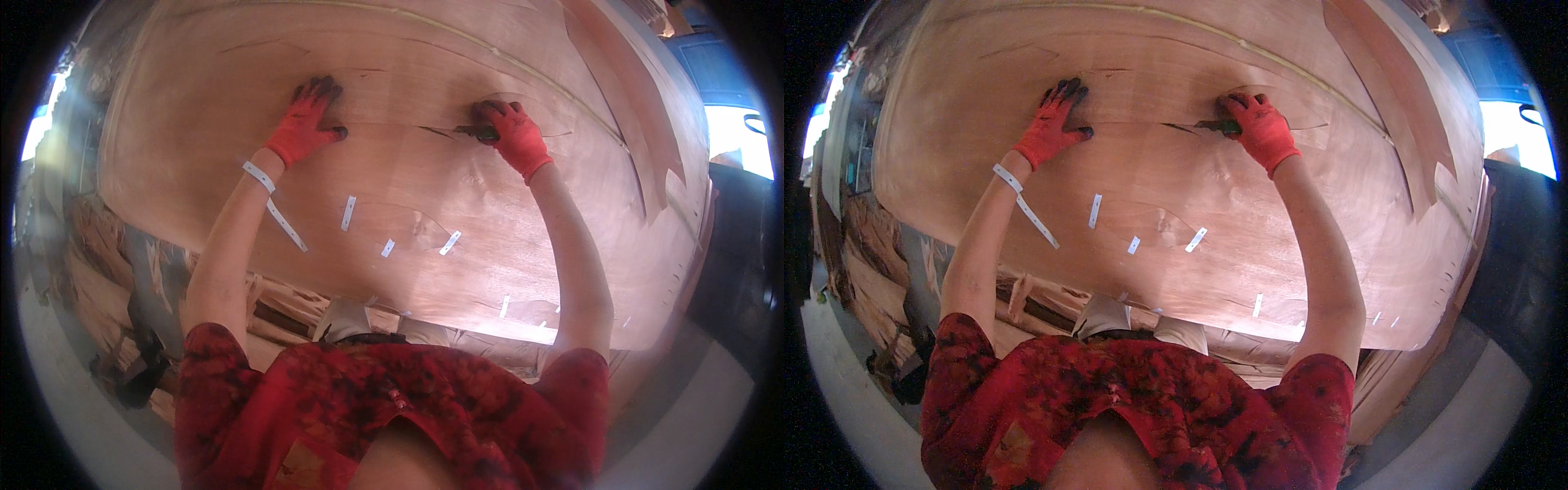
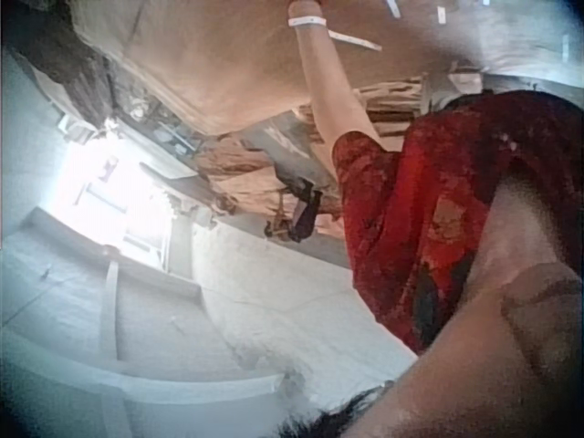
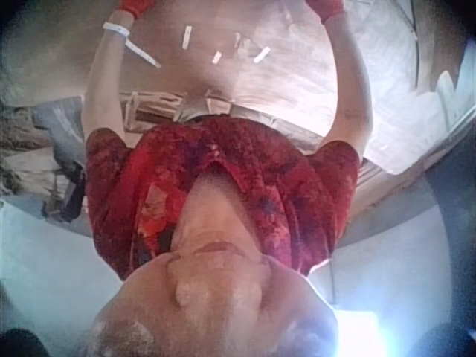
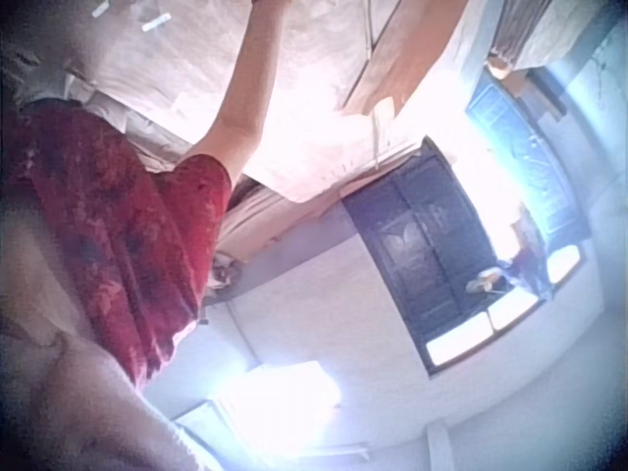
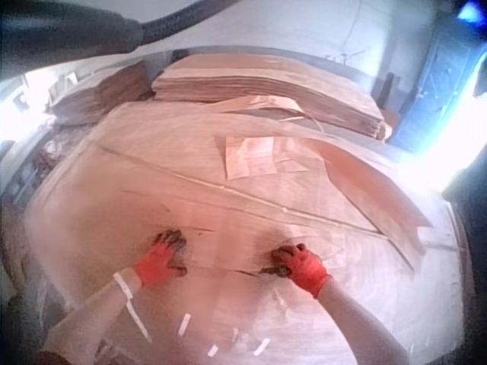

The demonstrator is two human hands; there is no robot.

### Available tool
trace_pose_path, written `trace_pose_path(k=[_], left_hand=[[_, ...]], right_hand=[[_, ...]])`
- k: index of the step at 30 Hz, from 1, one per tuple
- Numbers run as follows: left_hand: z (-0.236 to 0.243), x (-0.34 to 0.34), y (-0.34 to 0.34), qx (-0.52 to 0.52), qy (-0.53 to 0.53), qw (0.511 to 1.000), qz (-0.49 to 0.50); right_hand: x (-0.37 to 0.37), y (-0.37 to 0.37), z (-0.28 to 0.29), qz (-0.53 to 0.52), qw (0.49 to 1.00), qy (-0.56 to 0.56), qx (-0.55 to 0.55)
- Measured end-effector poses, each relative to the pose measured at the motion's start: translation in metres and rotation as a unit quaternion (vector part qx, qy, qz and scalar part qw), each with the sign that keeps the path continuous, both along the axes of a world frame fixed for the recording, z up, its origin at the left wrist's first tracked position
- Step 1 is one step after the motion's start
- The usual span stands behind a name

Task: The person measures a large piece of veneer using a measuring tape and then cuts small rectangular sections from it using a utility knife.

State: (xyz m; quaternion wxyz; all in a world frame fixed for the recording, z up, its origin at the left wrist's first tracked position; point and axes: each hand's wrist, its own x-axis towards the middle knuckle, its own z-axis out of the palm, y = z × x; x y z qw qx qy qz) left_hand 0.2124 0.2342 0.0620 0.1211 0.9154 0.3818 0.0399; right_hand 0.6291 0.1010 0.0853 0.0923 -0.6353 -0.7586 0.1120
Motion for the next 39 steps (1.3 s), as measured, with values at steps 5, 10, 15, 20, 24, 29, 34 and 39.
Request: trace_pose_path(k=[5,10,15,20,24,29,34,39], left_hand=[[-0.008,-0.012,0.013,0.06,0.029,0.997,-0.025],[0.002,-0.002,0.017,0.033,0.054,0.998,-0.022],[0.028,-0.006,-0.009,0.007,0.053,0.998,-0.027],[0.012,-0.036,-0.04,-0.008,0.02,0.999,-0.031],[0.011,-0.039,-0.049,0.003,-0.016,0.999,-0.044],[0.005,-0.05,-0.045,0.032,-0.007,0.998,-0.048],[0.07,-0.029,-0.07,0.004,-0.077,0.99,-0.118],[0.083,-0.059,-0.111,0.095,-0.051,0.986,-0.123]], right_hand=[[0.018,0.008,0.007,0.05,0.996,-0.067,-0.006],[0.032,0.012,0.002,0.038,0.998,-0.033,0.027],[0.018,-0.021,0.002,-0.009,0.999,-0.04,-0.011],[0.005,-0.068,0.0,-0.05,0.995,-0.084,0.017],[-0.003,-0.086,0.005,-0.038,0.996,-0.084,-0.005],[-0.007,-0.086,0.033,-0.018,0.998,-0.051,-0.008],[-0.027,-0.119,0.09,0.005,0.999,-0.015,0.033],[-0.056,-0.164,0.149,0.046,0.997,0.049,-0.024]])
